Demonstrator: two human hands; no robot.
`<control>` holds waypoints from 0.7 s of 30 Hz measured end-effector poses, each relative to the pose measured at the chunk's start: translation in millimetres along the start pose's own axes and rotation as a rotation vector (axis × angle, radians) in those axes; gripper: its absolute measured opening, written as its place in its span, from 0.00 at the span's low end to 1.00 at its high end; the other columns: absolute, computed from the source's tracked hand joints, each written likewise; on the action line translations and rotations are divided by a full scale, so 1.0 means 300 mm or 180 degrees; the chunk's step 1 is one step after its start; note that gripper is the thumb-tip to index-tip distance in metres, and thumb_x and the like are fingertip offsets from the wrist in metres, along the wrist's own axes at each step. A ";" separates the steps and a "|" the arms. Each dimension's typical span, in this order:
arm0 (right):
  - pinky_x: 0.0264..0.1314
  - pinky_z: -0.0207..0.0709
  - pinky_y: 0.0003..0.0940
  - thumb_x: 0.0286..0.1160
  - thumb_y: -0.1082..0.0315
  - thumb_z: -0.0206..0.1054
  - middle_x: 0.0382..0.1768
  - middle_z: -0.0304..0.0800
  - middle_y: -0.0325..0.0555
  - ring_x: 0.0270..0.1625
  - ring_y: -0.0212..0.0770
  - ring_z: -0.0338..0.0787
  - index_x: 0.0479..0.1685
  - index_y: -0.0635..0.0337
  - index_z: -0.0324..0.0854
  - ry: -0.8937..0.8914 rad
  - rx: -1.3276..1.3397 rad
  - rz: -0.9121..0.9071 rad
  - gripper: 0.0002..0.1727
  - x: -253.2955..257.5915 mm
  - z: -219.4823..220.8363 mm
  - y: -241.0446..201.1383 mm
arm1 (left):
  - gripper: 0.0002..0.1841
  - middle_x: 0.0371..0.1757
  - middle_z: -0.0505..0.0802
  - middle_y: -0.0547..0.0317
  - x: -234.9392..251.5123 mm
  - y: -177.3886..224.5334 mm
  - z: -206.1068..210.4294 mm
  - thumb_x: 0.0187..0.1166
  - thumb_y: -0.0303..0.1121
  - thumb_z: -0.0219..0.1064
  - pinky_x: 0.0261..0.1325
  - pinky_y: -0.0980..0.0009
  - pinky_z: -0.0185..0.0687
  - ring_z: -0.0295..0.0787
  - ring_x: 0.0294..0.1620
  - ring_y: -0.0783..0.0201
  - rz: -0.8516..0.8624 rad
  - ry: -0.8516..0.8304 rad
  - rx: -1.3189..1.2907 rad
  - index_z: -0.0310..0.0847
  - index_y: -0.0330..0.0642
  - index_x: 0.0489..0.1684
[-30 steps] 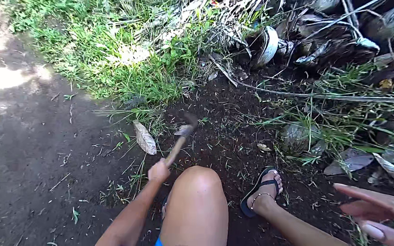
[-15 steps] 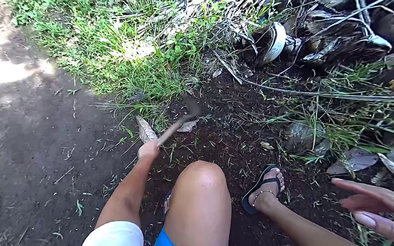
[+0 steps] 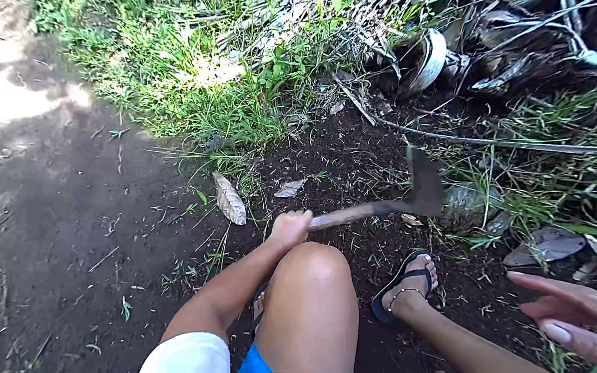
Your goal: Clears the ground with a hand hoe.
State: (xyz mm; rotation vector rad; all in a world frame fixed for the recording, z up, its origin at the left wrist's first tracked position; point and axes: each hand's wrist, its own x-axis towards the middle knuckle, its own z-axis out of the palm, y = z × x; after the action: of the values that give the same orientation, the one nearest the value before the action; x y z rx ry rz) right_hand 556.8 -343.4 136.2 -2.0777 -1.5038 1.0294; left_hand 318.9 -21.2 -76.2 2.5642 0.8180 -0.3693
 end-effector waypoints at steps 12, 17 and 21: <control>0.65 0.84 0.52 0.89 0.58 0.60 0.58 0.89 0.70 0.56 0.57 0.92 0.82 0.71 0.68 0.0142 0.0017 -0.0057 0.31 -0.039 -0.029 0.021 | 0.30 0.66 0.90 0.37 -0.501 -0.583 0.281 0.74 0.38 0.70 0.63 0.34 0.83 0.88 0.67 0.37 -0.3540 -0.0339 -0.0385 0.72 0.41 0.77; 0.66 0.84 0.49 0.89 0.57 0.60 0.59 0.88 0.71 0.57 0.56 0.92 0.82 0.72 0.68 0.0063 0.0066 -0.0234 0.32 -0.030 -0.026 0.019 | 0.26 0.63 0.92 0.41 -0.640 -0.435 0.382 0.76 0.38 0.68 0.60 0.37 0.85 0.91 0.64 0.41 -0.3490 -0.0577 -0.0556 0.74 0.46 0.74; 0.63 0.85 0.52 0.88 0.54 0.59 0.59 0.88 0.71 0.55 0.58 0.92 0.83 0.70 0.68 0.0060 -0.0010 -0.0090 0.33 -0.012 0.007 0.030 | 0.24 0.61 0.92 0.42 -0.479 -0.260 0.265 0.80 0.41 0.65 0.60 0.35 0.83 0.91 0.63 0.40 -0.2215 -0.0546 -0.0523 0.75 0.45 0.74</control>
State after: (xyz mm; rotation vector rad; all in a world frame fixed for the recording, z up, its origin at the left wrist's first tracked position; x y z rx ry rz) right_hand 560.5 -350.3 130.1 -2.0566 -1.5220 0.9951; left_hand 148.6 -70.8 -117.1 1.9948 1.5830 -0.6790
